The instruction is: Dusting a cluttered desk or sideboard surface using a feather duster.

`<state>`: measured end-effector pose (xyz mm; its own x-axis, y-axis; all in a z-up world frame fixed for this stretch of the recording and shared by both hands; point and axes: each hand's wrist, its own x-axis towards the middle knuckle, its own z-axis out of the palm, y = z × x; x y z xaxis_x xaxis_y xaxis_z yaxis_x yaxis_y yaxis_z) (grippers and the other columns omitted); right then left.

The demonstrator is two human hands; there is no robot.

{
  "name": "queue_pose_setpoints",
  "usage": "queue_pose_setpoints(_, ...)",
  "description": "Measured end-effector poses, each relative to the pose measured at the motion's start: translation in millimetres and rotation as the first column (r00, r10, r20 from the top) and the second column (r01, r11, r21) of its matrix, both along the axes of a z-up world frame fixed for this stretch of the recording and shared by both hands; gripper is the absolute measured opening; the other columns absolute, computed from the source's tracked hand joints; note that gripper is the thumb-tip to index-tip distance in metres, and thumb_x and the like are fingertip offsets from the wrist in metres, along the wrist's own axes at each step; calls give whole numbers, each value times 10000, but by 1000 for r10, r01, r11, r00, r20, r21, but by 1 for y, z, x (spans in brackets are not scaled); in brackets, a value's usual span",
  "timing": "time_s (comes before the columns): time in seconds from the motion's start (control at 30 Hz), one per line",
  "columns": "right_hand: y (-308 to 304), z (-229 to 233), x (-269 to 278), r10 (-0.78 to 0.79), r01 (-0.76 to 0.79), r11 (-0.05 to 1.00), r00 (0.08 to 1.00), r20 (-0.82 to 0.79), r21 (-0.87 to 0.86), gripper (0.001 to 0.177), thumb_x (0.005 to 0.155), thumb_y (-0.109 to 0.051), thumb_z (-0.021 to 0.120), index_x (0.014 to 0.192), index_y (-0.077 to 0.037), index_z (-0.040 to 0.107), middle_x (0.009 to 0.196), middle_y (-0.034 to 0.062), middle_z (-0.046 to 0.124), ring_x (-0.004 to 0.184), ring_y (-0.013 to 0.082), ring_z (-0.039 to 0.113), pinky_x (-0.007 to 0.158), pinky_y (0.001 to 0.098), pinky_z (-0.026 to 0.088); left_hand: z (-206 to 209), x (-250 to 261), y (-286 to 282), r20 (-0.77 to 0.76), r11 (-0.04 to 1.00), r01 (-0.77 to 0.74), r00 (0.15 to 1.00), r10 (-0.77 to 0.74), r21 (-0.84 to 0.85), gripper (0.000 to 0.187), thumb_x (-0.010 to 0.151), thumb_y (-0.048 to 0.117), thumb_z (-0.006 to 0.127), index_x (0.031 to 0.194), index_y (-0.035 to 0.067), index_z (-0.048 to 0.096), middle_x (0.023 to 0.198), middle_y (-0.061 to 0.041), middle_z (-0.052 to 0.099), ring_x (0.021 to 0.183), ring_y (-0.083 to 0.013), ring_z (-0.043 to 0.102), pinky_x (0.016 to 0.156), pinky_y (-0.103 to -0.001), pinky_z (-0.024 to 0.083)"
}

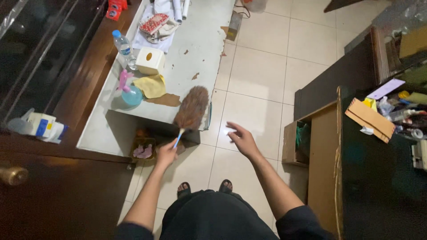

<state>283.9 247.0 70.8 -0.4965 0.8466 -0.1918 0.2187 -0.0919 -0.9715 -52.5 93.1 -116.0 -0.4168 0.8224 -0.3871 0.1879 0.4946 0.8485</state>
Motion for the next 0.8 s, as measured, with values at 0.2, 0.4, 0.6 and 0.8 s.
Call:
queue_pose_setpoints(0.2, -13, 62, -44, -88, 101, 978, 993, -76, 184, 608, 991, -117, 605, 1558, -69, 391, 1613, 118, 421, 1457, 280, 453, 1111, 401, 486, 50, -21, 43, -67, 991, 43, 996, -52, -127, 436, 1000, 186, 603, 1412, 323, 630, 651, -29, 717, 545, -106, 648, 578, -308, 517)
queue_pose_setpoints(0.4, -31, 52, -55, -206, 228, 952, 970, -127, 202, 645, 989, -110, 584, 1584, -57, 342, 1647, 133, 382, 1519, 306, 381, 1170, 429, 418, 8, -73, -61, 43, 999, 11, 999, -9, -39, 468, 975, 120, 622, 1385, 340, 671, 691, 0, 655, 556, -90, 572, 522, -292, 480)
queue_pose_setpoints(0.6, -52, 61, -67, -308, 319, 930, 947, -87, 183, 645, 987, -115, 578, 1580, -61, 332, 1642, 131, 362, 1509, 289, 371, 1165, 413, 425, 41, -110, -129, 269, 951, -60, 952, 146, -302, 463, 1015, 156, 588, 1445, 327, 599, 603, -93, 639, 453, -163, 413, 434, -349, 359)
queue_pose_setpoints(0.8, -73, 63, -79, -327, 361, 913, 926, -188, 192, 621, 982, -84, 589, 1563, -45, 373, 1606, 154, 435, 1468, 287, 453, 1147, 416, 443, 23, -125, -16, 325, 988, 90, 945, -45, -126, 479, 1016, 115, 547, 1467, 269, 599, 636, -63, 642, 431, -123, 494, 424, -304, 409)
